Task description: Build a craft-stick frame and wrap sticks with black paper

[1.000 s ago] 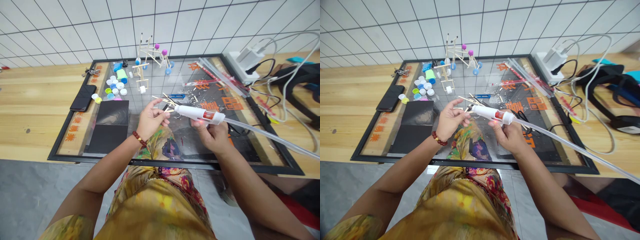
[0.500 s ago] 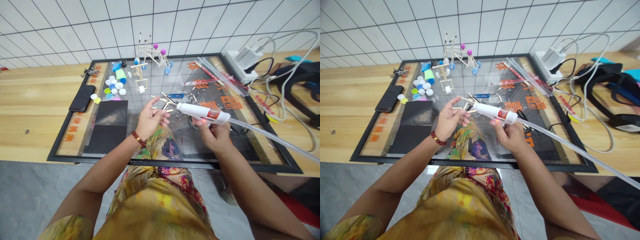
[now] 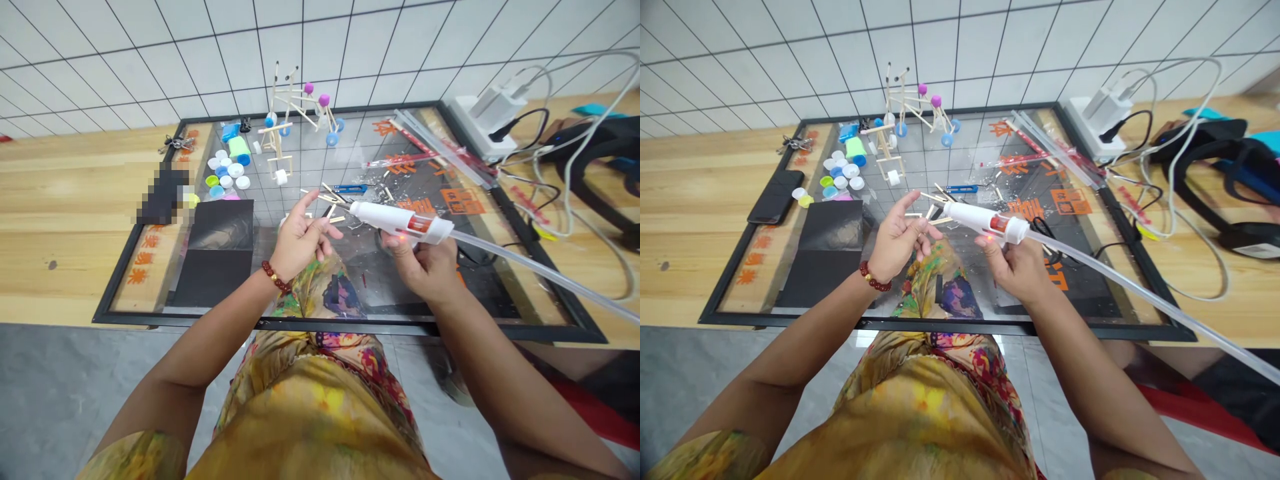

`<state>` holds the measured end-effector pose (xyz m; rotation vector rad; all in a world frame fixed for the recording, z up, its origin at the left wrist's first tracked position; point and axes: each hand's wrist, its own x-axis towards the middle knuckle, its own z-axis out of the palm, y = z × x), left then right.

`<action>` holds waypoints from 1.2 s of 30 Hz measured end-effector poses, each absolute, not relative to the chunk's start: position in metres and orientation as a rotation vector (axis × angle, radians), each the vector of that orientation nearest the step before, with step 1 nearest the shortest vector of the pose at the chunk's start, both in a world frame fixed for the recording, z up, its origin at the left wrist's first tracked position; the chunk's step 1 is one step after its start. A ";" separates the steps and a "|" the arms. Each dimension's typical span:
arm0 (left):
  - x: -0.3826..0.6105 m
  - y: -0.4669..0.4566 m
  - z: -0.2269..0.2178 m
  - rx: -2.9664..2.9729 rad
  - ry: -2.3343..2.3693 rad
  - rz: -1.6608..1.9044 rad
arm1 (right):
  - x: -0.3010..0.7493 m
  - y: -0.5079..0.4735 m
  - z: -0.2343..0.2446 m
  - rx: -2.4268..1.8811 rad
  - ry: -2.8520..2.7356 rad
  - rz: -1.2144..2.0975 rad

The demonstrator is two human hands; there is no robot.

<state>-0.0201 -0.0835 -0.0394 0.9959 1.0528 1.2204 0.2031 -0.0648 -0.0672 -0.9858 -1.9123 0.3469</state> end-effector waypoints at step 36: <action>-0.023 -0.085 -0.044 1.078 0.968 1.167 | 0.203 -0.064 -0.070 -0.925 -1.948 0.214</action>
